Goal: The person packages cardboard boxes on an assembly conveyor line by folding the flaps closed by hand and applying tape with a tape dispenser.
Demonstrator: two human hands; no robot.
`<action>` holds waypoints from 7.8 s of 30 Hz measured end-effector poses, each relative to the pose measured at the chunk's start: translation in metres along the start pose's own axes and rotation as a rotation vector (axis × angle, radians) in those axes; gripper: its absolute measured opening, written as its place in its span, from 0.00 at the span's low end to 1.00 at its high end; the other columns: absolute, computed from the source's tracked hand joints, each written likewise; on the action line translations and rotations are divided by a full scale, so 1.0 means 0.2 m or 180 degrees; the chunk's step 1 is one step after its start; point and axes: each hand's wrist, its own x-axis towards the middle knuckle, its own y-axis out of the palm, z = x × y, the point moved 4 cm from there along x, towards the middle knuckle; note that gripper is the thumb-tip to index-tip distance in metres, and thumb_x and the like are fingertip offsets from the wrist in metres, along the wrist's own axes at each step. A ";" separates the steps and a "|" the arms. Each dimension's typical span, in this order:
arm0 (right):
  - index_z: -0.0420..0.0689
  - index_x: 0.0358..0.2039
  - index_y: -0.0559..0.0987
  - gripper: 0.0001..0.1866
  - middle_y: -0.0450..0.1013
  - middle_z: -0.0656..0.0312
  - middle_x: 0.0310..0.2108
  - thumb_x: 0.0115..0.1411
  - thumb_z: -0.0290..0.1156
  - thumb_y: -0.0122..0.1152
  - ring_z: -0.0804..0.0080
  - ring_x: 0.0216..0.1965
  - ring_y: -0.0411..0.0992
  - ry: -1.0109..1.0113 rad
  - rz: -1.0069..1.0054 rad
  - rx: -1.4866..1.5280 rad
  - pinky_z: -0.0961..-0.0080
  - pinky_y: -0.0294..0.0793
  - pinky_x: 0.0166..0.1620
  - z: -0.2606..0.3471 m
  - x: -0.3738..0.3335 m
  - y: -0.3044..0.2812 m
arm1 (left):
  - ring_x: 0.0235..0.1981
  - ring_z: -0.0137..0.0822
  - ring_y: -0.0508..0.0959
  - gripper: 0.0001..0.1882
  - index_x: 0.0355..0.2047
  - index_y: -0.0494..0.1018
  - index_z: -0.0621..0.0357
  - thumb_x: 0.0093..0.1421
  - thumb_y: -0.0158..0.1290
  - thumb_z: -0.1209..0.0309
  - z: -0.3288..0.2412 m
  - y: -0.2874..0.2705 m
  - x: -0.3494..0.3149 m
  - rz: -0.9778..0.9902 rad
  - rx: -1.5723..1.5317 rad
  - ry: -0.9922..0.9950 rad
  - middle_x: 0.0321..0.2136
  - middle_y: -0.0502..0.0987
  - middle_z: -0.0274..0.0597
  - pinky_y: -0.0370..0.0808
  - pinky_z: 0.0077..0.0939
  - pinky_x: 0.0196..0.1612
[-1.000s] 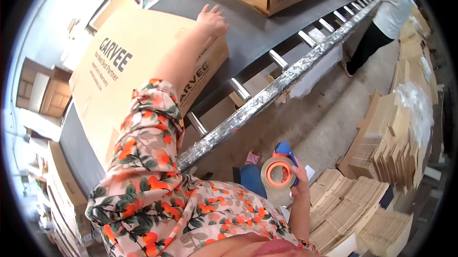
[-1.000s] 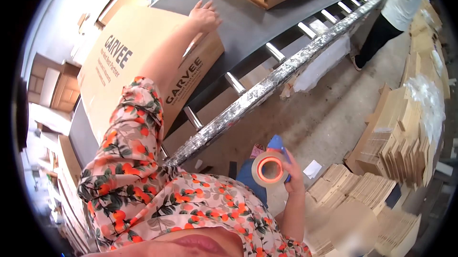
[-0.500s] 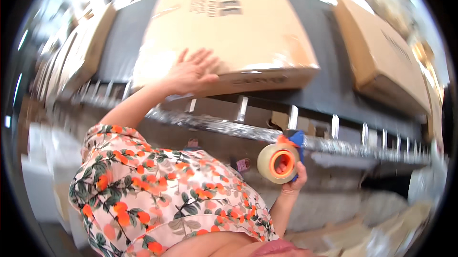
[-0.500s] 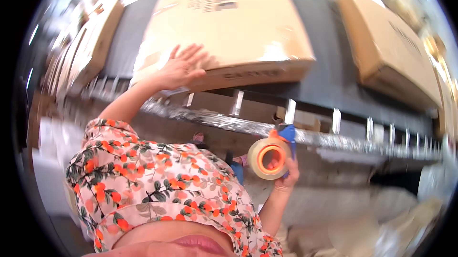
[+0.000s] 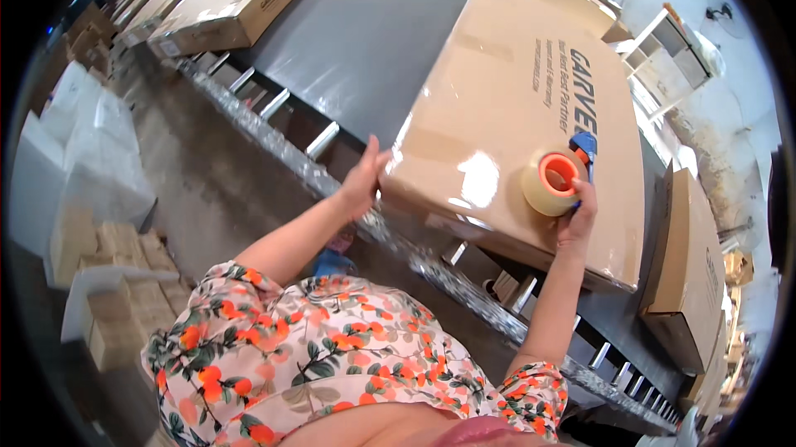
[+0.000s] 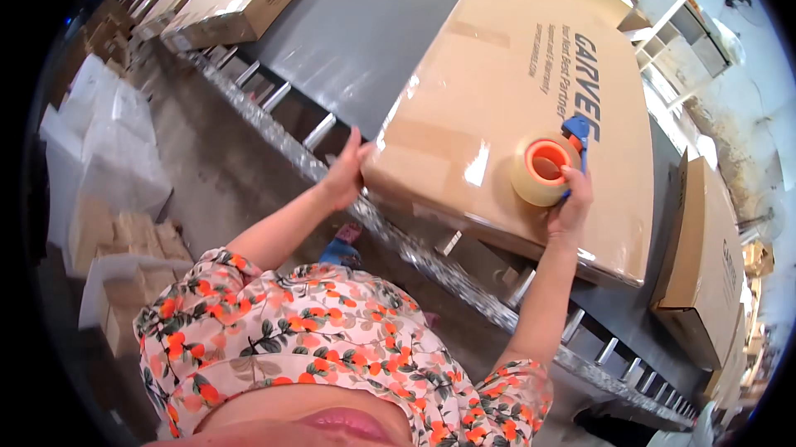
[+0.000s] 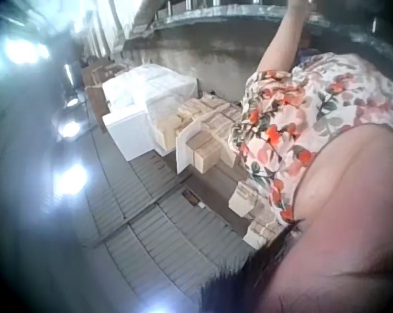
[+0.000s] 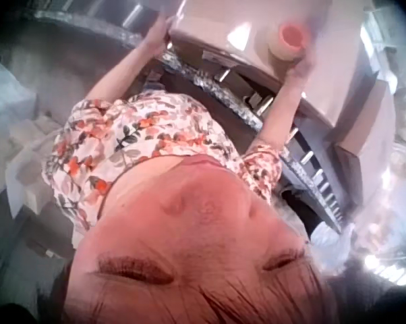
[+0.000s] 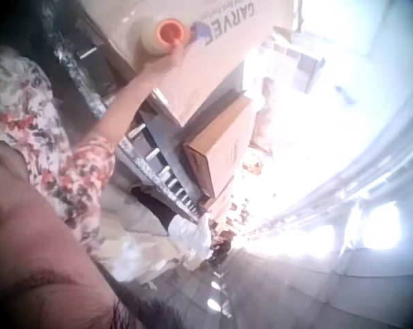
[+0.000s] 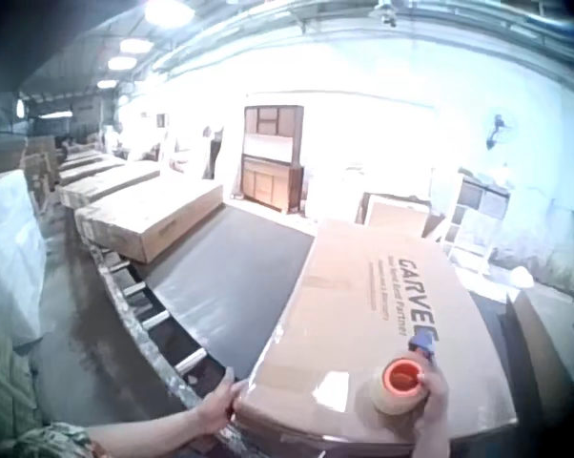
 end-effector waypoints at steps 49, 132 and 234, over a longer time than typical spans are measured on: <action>0.62 0.47 0.80 0.30 0.67 0.65 0.57 0.45 0.62 0.66 0.45 0.64 0.52 -0.1606 -0.0421 -0.4938 0.39 0.30 0.65 -0.40 -1.01 0.30 | 0.52 0.49 0.74 0.24 0.52 0.68 0.57 0.53 0.53 0.75 -0.57 0.29 1.85 -0.1063 0.5981 0.0975 0.52 0.71 0.48 0.72 0.50 0.49; 0.55 0.56 0.71 0.36 0.57 0.48 0.62 0.44 0.39 0.69 0.51 0.63 0.53 -0.0237 0.0066 -0.6037 0.45 0.46 0.61 -1.22 -0.80 1.96 | 0.41 0.40 0.77 0.36 0.55 0.67 0.66 0.57 0.54 0.47 -0.83 -1.26 2.81 0.0019 0.3199 0.0876 0.45 0.76 0.51 0.75 0.37 0.42; 0.45 0.56 0.68 0.29 0.69 0.52 0.52 0.52 0.35 0.56 0.58 0.49 0.72 0.0634 -0.2741 0.0129 0.55 0.73 0.50 -0.69 -1.95 0.87 | 0.66 0.54 0.53 0.39 0.61 0.55 0.70 0.58 0.53 0.56 -0.29 -0.44 -0.09 0.2010 0.5963 0.4105 0.63 0.56 0.59 0.48 0.50 0.66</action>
